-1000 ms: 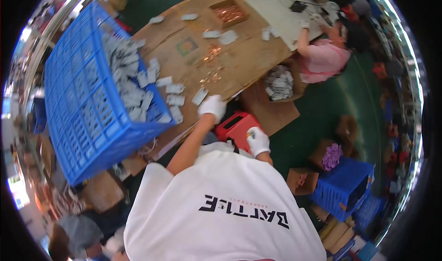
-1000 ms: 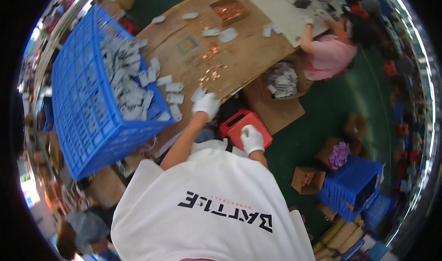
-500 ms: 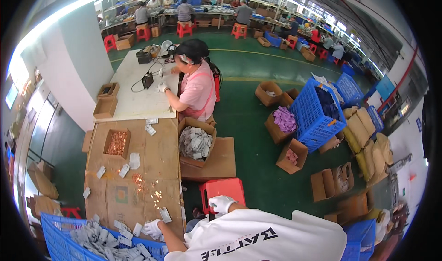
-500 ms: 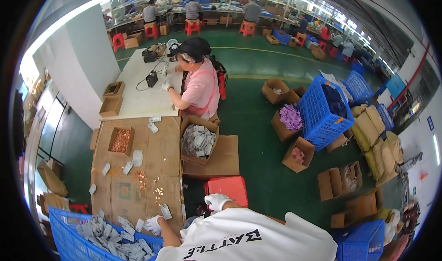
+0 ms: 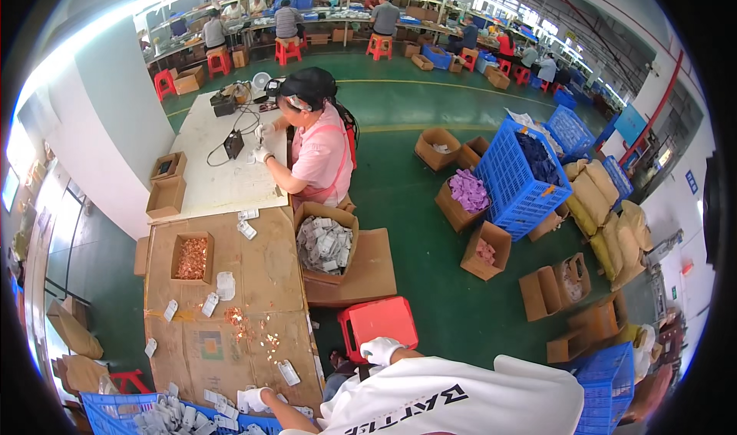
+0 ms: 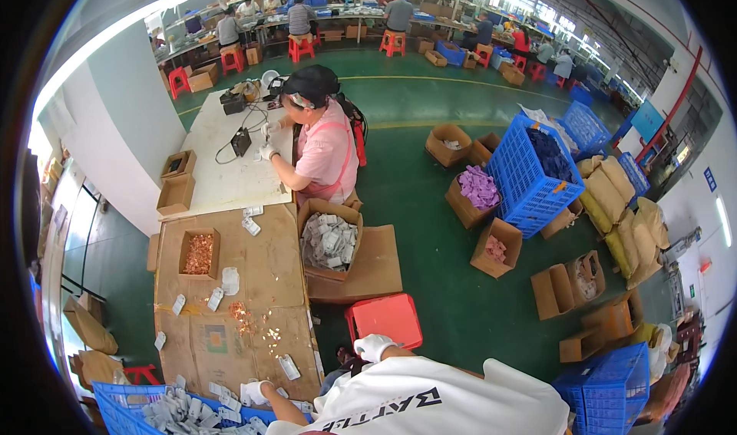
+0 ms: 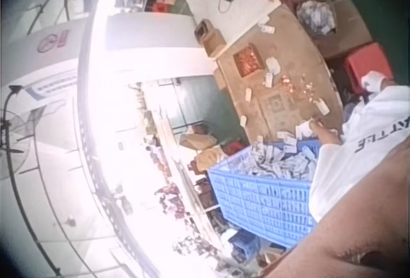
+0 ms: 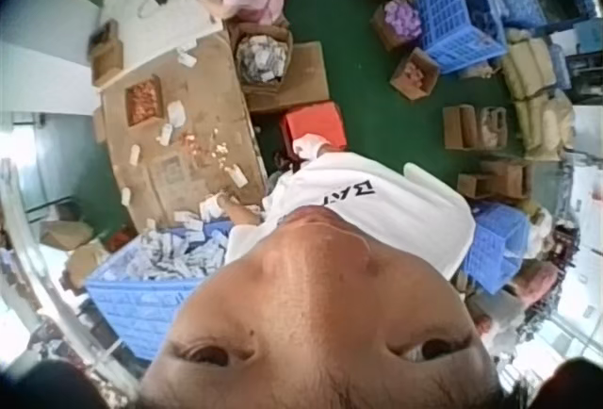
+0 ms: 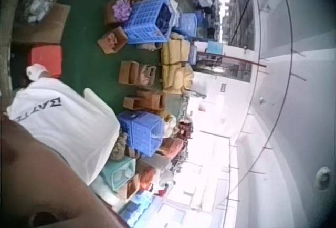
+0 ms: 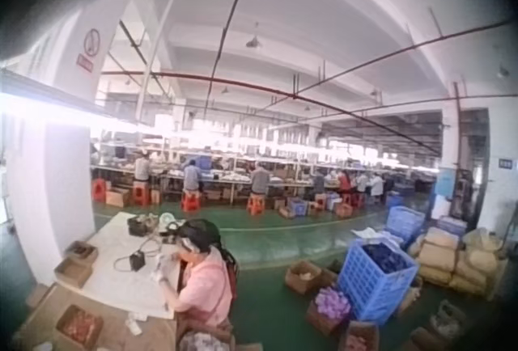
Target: The person assembles electronic components by placing metal contacts into plastic housings using a manual dispenser tool.
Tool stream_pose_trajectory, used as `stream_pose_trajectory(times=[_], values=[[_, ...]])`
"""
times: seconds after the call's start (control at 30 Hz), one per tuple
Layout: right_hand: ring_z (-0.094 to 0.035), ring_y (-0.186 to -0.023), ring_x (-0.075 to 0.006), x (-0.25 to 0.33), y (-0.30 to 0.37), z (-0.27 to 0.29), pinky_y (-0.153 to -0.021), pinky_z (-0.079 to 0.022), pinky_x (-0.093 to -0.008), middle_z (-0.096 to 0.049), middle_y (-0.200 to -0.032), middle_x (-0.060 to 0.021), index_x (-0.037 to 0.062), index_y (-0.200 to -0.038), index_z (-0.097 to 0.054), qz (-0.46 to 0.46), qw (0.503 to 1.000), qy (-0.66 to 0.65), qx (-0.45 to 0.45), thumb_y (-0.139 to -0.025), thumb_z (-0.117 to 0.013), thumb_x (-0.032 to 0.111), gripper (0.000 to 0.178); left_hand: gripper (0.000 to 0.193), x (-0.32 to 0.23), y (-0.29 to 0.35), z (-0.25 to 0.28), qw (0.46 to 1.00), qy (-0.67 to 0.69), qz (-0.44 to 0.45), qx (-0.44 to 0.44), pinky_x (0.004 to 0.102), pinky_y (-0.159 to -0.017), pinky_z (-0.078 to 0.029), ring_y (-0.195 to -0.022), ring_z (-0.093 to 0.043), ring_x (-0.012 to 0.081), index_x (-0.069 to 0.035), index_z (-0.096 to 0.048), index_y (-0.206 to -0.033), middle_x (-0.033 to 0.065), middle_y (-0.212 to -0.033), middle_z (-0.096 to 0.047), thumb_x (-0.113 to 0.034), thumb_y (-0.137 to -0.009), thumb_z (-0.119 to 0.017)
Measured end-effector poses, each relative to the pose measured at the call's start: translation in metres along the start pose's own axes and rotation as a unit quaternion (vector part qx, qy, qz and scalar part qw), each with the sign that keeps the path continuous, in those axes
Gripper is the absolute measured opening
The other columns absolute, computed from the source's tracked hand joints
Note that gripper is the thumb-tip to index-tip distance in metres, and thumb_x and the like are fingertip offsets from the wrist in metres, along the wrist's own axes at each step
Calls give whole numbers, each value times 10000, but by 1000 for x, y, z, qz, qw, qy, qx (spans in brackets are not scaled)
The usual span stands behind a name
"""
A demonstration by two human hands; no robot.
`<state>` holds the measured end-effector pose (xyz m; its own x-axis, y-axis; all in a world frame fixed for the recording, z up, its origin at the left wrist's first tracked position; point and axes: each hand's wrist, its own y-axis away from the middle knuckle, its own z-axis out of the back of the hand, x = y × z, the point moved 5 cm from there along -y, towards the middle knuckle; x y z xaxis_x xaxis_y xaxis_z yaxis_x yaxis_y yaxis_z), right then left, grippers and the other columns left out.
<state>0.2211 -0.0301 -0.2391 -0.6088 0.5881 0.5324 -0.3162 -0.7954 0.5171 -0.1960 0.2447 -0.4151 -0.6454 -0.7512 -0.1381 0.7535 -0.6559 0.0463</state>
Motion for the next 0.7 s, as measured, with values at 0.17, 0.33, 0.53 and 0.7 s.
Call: stream_pose_trajectory(times=[0.17, 0.33, 0.53, 0.7], values=[[-630, -817, -333, -7, -5, -11, -716, -484, -458, -665, -869, -115, 150, -894, -637, 0, 999, 19, 26, -789, -539, 183, 147, 173, -1, 7, 4, 998, 43, 34, 30, 454, -692, -532, -933, -614, 255, -172, -610, -975, 49, -974, -611, -227, -894, -467], [-625, -829, -333, 2, -7, 0, -721, -480, -458, -659, -880, -111, 137, -904, -610, -1, 999, 24, 26, -794, -529, 174, 142, 158, -46, 43, 65, 998, -33, -46, 36, 433, -624, -550, -814, -665, 283, -114, -633, -903, 81, -865, -651, -174, -883, -489], [-610, -880, -351, 15, -25, 14, -729, -466, -473, -642, -921, -142, 107, -915, -567, 35, 999, -6, -13, -815, -508, 174, 135, 305, -121, 32, 146, 936, 148, -275, -163, 373, -898, -439, -1036, -553, 287, -12, -517, -1147, 158, -1172, -543, -77, -849, -515], [-599, -822, -345, 38, -26, 42, -703, -450, -456, -615, -867, -116, 91, -878, -528, 102, 989, -68, -84, -838, -495, 178, 102, 256, -204, 115, 193, 697, 535, -428, 209, 323, -775, -449, -880, -552, 221, -3, -545, -972, 114, -988, -571, 56, -733, -474]])
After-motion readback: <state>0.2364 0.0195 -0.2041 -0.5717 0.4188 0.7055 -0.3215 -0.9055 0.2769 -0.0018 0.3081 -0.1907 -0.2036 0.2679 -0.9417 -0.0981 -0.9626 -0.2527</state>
